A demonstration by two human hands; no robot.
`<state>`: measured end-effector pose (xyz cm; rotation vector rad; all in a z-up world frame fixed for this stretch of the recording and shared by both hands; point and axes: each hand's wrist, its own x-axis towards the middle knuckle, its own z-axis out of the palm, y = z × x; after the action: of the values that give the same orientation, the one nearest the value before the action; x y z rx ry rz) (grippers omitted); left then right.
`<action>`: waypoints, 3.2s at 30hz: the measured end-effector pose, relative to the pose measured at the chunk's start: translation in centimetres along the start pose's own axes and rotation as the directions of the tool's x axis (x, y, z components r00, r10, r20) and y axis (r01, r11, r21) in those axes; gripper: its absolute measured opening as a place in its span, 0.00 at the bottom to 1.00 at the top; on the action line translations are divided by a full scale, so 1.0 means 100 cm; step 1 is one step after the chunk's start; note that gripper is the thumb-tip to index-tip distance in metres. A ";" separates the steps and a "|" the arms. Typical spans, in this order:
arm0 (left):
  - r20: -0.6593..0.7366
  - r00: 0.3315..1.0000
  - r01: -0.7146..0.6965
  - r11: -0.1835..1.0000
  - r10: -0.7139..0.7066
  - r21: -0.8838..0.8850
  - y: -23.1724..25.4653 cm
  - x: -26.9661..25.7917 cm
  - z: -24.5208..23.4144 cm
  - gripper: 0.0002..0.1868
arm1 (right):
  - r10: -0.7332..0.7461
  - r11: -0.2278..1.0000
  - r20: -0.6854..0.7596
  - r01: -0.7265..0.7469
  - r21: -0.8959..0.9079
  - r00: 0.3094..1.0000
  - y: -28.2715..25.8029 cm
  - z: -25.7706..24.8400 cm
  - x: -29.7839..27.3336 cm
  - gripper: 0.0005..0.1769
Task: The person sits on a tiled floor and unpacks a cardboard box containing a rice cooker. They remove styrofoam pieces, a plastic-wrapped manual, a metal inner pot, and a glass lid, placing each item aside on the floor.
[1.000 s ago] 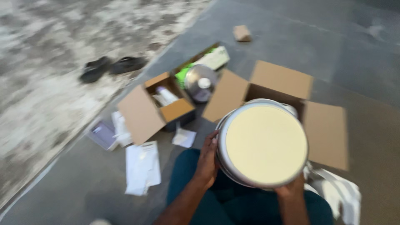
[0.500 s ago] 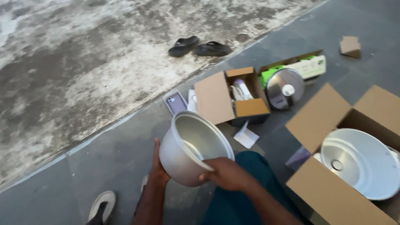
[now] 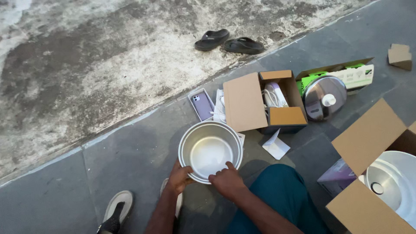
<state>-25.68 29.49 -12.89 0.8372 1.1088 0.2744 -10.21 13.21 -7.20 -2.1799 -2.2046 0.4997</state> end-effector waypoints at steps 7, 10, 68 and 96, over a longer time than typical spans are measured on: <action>-0.003 0.978 -0.210 0.973 0.210 -0.094 -0.015 0.019 -0.020 0.38 | 0.094 0.996 -0.119 -0.094 0.007 0.988 -0.009 0.006 0.022 0.09; -0.158 0.973 -0.193 0.971 0.170 -0.144 -0.016 0.021 -0.027 0.38 | 0.097 0.995 -0.209 -0.102 -0.013 0.973 -0.009 0.010 0.028 0.11; 0.845 0.113 -0.927 -0.252 0.523 0.279 0.020 0.000 0.386 0.26 | 0.790 0.447 -0.557 -0.862 0.240 0.255 0.175 -0.061 -0.221 0.41; 0.877 0.309 -0.633 -0.609 0.367 0.478 0.006 0.205 0.603 0.14 | 0.651 0.624 -0.690 -0.740 0.248 0.317 0.346 0.122 -0.263 0.40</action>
<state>36.10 14.39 -15.07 3.0414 0.0282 0.3334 21.70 -15.63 -20.75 -2.6314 -0.7920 -0.5276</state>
